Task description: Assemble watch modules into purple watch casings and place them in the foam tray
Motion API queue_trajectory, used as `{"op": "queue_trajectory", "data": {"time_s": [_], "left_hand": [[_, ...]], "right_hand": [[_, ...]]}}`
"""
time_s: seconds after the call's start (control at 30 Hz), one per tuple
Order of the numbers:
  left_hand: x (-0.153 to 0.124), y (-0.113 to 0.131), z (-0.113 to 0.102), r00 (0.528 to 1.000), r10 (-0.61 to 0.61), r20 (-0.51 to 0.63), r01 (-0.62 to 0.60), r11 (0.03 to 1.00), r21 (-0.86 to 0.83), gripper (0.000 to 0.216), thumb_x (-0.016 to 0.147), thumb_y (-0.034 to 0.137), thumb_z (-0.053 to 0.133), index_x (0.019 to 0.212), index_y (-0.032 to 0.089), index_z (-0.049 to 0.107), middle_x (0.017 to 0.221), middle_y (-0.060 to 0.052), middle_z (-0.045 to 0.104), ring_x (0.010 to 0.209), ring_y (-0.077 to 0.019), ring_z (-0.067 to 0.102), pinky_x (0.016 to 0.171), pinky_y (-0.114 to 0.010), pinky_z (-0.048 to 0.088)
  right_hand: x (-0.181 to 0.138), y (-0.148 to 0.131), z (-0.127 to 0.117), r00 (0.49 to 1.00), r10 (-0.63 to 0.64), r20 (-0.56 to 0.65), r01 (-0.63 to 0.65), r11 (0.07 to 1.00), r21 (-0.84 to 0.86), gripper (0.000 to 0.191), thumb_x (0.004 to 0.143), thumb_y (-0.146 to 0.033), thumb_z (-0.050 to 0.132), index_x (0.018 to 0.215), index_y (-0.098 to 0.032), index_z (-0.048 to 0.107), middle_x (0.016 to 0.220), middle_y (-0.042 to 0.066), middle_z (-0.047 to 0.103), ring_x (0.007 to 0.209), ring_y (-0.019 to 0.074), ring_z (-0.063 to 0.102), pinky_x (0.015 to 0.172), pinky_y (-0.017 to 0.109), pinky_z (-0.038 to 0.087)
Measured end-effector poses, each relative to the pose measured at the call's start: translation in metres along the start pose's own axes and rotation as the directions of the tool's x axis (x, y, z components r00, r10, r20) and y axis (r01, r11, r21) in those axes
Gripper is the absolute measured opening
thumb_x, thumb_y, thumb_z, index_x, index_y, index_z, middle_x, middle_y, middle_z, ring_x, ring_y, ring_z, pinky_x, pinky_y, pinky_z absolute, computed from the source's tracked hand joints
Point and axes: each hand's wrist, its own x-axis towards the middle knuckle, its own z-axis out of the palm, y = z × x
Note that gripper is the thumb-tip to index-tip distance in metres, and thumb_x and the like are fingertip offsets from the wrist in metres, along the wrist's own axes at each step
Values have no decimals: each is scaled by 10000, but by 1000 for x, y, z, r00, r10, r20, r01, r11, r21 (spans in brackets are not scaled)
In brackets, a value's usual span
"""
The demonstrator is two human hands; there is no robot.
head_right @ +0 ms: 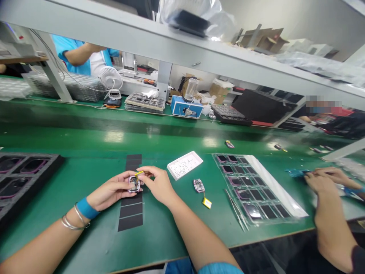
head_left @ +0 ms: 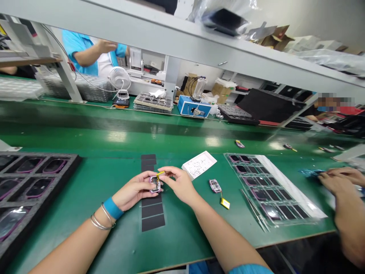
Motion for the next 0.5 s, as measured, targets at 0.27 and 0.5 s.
{"op": "queue_trajectory", "data": {"time_s": [0.27, 0.5], "left_hand": [[3, -5, 5, 994, 62, -90, -53, 993, 102, 234, 704, 211, 723, 883, 145, 588, 777, -50, 668, 718, -178, 676, 596, -244, 553], [6, 3, -10, 959, 65, -276, -73, 997, -16, 123, 764, 112, 626, 883, 130, 600, 940, -114, 704, 788, -173, 681, 744, -312, 565]], "right_hand": [[-3, -1, 12, 975, -223, -15, 210, 937, -278, 259, 835, -172, 579, 1071, -254, 646, 906, 22, 686, 877, 165, 606, 839, 329, 478], [-4, 10, 14, 994, 43, 102, 11, 878, -479, 110, 797, -101, 584, 791, -183, 658, 877, 35, 640, 820, 162, 606, 767, 304, 490]]}}
